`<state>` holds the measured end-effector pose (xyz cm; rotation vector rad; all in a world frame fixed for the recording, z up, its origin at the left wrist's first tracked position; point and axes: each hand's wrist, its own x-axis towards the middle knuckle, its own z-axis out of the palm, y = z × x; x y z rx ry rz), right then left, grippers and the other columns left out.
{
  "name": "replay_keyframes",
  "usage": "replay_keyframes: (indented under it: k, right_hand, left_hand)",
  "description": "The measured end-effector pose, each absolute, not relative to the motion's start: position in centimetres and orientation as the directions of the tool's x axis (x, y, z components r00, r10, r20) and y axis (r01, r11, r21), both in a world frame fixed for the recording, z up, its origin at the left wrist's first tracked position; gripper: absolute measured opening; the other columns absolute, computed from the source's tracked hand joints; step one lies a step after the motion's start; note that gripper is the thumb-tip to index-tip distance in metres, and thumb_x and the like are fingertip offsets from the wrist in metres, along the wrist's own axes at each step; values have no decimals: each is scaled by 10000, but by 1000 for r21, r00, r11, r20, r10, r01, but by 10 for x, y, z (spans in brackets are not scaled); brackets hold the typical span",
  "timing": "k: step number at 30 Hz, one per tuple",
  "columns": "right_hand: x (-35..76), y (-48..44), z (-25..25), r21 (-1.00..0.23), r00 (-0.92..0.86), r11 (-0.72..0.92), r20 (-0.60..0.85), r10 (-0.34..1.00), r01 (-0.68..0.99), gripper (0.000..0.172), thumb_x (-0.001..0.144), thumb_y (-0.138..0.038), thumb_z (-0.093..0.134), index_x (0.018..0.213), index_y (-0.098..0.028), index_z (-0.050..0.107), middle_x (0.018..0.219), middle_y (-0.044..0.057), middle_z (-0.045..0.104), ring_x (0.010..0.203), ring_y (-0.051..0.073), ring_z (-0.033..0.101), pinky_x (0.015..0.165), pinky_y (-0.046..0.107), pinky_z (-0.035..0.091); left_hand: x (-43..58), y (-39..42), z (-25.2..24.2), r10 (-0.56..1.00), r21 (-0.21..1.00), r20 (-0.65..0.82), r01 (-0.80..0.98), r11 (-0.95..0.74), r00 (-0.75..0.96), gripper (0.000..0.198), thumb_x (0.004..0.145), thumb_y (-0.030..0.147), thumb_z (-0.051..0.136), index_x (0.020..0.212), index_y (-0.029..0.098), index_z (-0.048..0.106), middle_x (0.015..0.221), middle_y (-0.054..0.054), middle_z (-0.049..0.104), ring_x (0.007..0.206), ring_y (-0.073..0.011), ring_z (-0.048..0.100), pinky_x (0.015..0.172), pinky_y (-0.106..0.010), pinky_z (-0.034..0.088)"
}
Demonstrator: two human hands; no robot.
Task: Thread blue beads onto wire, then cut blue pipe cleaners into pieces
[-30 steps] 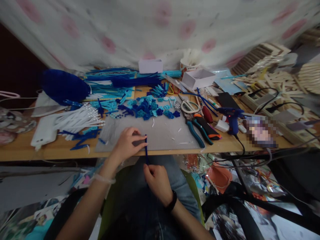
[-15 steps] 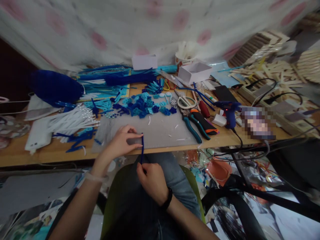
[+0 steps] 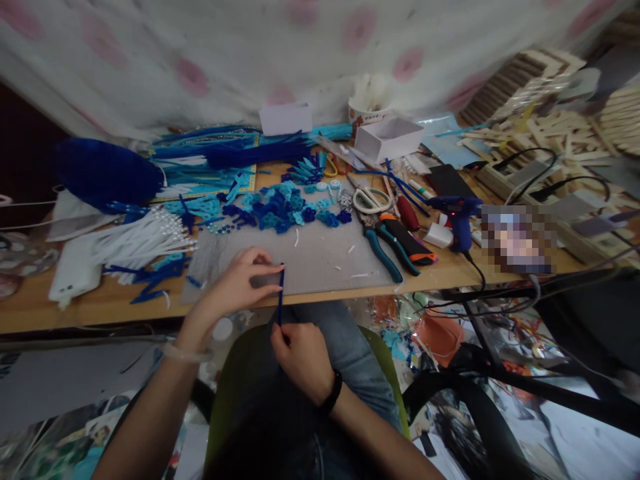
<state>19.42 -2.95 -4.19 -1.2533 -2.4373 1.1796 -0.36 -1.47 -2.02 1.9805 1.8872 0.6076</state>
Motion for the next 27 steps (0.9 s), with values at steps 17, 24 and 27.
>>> replay_keyframes:
  k: [17,24,27]
  right_hand:
    - [197,-30,-43,-629,-636,412,-175,752,660,399,945,-302,484,673,-195,754,657,78,745,513,140,594,523,319,182]
    - [199,-29,-42,-625,-636,411,-181,751,663,401,947,-303,480,674,-198,755,662,75,748,516,143,604,522,315,198]
    - [200,-29,-44,-630,-637,415,-168,753,657,407,948,-303,477,667,-198,752,661,74,749,517,139,605,525,320,186]
  left_hand:
    - [3,-16,-21,995,502,94,864,-31,-18,307,767,404,742,1051,290,746,1071,-52,565,1055,-239,546,951,-423,455]
    - [1,-16,-23,995,526,94,850,-33,-20,309,774,430,730,1053,297,744,1066,-51,560,1054,-238,541,938,-425,462]
    - [1,-16,-24,994,506,108,861,-49,-7,304,782,411,729,1060,289,743,1062,-54,559,1045,-237,542,936,-419,457]
